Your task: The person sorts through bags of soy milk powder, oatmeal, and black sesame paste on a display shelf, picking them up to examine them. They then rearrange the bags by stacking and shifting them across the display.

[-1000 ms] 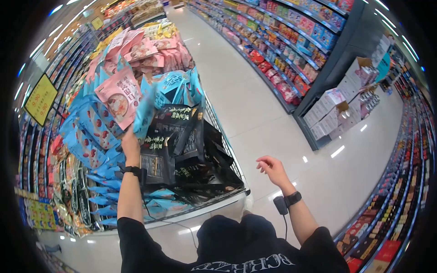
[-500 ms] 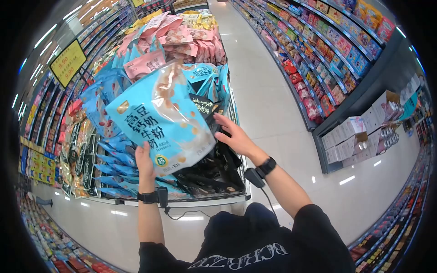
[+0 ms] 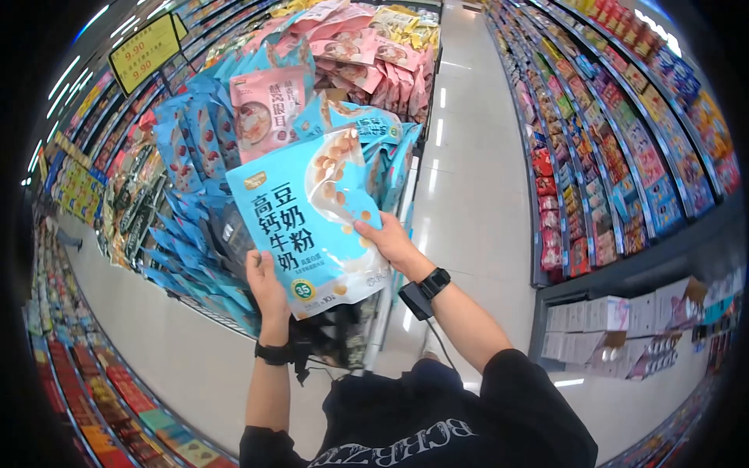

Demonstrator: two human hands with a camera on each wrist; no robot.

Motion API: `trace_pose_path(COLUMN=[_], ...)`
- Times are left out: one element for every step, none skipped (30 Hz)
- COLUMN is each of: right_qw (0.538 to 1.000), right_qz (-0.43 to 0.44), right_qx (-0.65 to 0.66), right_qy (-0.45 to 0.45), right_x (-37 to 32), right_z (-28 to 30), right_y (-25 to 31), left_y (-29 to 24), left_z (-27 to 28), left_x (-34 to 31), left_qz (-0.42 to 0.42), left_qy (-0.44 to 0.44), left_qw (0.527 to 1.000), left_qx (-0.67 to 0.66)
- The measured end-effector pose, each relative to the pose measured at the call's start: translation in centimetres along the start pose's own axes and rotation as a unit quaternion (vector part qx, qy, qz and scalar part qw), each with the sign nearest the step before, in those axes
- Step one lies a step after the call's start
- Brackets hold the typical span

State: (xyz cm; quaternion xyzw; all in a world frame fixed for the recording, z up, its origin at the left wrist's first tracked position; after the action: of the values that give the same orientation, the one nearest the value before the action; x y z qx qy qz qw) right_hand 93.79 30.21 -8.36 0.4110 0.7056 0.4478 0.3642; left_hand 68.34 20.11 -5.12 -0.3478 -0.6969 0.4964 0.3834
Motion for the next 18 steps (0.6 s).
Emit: trace_pose_path(right_qw=[1.000, 1.000, 1.000, 0.999, 0.999, 0.999, 0.999, 0.999, 0.999, 0.999, 0.999, 0.999, 0.997, 0.994, 0.994, 0.997, 0.999, 0.998], right_qz=[-0.010, -0.017, -0.018, -0.019, -0.019, -0.024, -0.036, -0.047, -0.051, -0.050, -0.047, -0.048, -0.067, -0.088, -0.093, -0.067, -0.038, -0.040], right_qx=[0.014, 0.012, 0.015, 0.020, 0.034, 0.033, 0.021, 0.008, 0.006, 0.002, -0.005, -0.012, 0.024, 0.062, 0.056, 0.020, -0.015, -0.019], right_qy=[0.015, 0.018, 0.018, 0.017, 0.021, 0.023, 0.019, 0.014, 0.013, 0.013, 0.015, 0.019, 0.016, 0.012, 0.019, 0.023, 0.029, 0.039], right_x=[0.3, 0.7, 0.6, 0.1, -0.1, 0.0, 0.0, 0.0, -0.2, -0.5, -0.4, 0.1, 0.4, 0.6, 1.1, 1.7, 2.6, 3.6], right_z=[1.7, 3.4, 5.1, 6.7, 8.2, 9.7, 11.6, 13.2, 14.4, 15.6, 16.6, 17.7, 18.7, 19.5, 20.1, 20.6, 21.0, 21.5], right_y=[0.1, 0.8, 1.3, 1.8, 2.8, 3.1, 3.4, 3.9, 4.2, 4.7, 5.4, 5.9, 5.7, 5.5, 5.8, 6.7, 7.6, 7.8], left_y=[0.6, 0.8, 0.9, 1.4, 2.0, 2.4, 2.8, 3.1, 3.5, 4.0, 4.6, 5.2, 5.8, 6.2, 6.7, 7.0, 7.3, 7.5], left_z=[-1.6, -3.5, -5.4, -6.9, -8.6, -10.0, -11.7, -13.4, -15.0, -16.3, -17.4, -18.2, -18.7, -19.3, -20.0, -20.5, -21.1, -21.7], left_x=[-0.8, -1.1, -1.5, -2.1, -2.1, -2.3, -2.5, -2.7, -3.0, -3.4, -3.5, -3.4, -3.4, -3.3, -2.9, -2.5, -2.0, -1.3], left_qz=[0.010, 0.017, 0.017, 0.027, 0.038, 0.048, 0.050, 0.049, 0.051, 0.053, 0.055, 0.054, 0.055, 0.058, 0.056, 0.054, 0.051, 0.045], left_qy=[-0.016, -0.028, -0.039, -0.042, -0.034, -0.027, -0.031, -0.035, -0.039, -0.043, -0.047, -0.054, -0.062, -0.070, -0.086, -0.102, -0.110, -0.116], left_qw=[1.000, 0.999, 0.999, 0.999, 0.999, 0.998, 0.998, 0.998, 0.998, 0.998, 0.997, 0.997, 0.996, 0.996, 0.995, 0.993, 0.992, 0.992], left_qx=[-0.013, -0.027, -0.025, -0.021, -0.010, 0.000, -0.001, 0.000, 0.000, -0.002, -0.007, -0.013, -0.017, -0.019, -0.018, -0.016, -0.016, -0.010])
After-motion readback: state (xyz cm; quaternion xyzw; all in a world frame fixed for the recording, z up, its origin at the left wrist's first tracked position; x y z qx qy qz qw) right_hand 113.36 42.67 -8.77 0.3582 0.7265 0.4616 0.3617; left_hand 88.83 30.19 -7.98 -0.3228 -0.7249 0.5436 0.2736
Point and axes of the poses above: each hand's wrist, its own x-axis towards the middle knuckle, its own z-axis out of the back of the hand, y = z × x, the point moved 10 cm from there along x, towards the middle knuckle
